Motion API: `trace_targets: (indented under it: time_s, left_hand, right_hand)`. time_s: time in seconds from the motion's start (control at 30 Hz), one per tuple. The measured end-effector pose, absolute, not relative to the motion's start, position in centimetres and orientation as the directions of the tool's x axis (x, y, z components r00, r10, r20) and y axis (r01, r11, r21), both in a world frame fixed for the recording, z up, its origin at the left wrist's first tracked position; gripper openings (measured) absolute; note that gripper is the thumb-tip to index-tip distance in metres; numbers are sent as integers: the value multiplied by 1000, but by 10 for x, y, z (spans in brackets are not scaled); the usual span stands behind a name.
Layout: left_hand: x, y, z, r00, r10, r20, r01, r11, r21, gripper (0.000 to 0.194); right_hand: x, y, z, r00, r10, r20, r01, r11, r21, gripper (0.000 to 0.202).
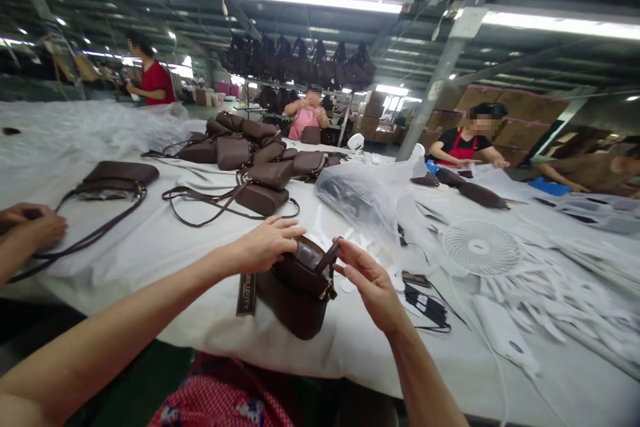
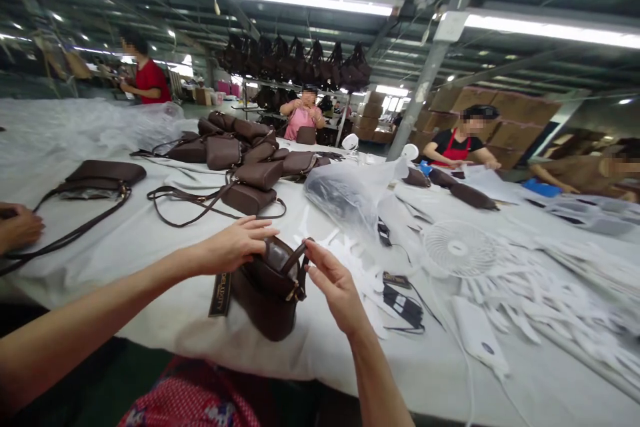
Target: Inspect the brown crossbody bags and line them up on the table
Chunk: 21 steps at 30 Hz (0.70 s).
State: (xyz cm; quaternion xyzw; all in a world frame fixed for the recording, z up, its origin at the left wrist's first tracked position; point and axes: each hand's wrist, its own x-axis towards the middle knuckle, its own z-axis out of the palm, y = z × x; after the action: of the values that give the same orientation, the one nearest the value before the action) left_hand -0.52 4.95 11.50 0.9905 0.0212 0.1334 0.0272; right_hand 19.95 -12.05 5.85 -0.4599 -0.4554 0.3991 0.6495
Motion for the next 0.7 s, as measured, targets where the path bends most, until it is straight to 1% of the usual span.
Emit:
trace_targets:
  time_s: [0.03, 0.07, 0.13, 0.2, 0.27, 0.33, 0.43, 0.5, 0.53, 0.6, 0.7]
  left_hand:
    - [-10, 38, 111, 932, 147, 332, 150, -989, 15, 25]
    - [-13, 26, 105, 885, 241, 397, 264, -964, -3, 26]
    - [-19, 5, 90, 792, 381, 477, 419, -907, 28, 31]
    - [-23, -10, 74, 755, 440, 486, 449, -887, 105, 38]
    - [-26, -17, 63, 766, 434, 474, 399, -900, 179, 43]
    - [-28, -20, 60, 772, 414, 482, 348, -910, 226, 44]
    - [-30, -23, 68, 763, 415, 496, 336, -910, 244, 33]
    - [-27, -26, 77, 743, 439, 506, 352, -899, 261, 26]
    - [-25, -27, 81, 729, 451, 515, 349, -892, 287, 25]
    - [-19, -28, 88, 711, 462, 530, 292, -880, 376, 20]
    - [-11, -24, 94, 733, 447, 513, 134, -834, 535, 17]
  right_hand:
    - [197, -119, 57, 253, 944, 213, -104, 245, -964, 44]
    - [194, -118, 55, 241, 951, 196, -115, 228, -967, 46]
    - [189, -117, 53, 212, 965, 157, -151, 191, -970, 47]
    - [185, -117, 51, 194, 971, 138, -174, 173, -969, 46]
    - [182, -118, 50, 219, 962, 161, -147, 195, -970, 45]
    - [179, -122, 48, 278, 934, 225, -79, 255, -964, 46]
    - [175, -130, 49, 344, 872, 349, 97, 337, -937, 45]
    - [170, -135, 53, 326, 839, 436, 304, 344, -889, 42]
    - [166, -136, 56, 290, 827, 482, 419, 344, -840, 41]
    - [157, -136, 62, 178, 802, 570, 609, 365, -704, 44]
    - [144, -133, 66, 24, 750, 661, 765, 412, -495, 50]
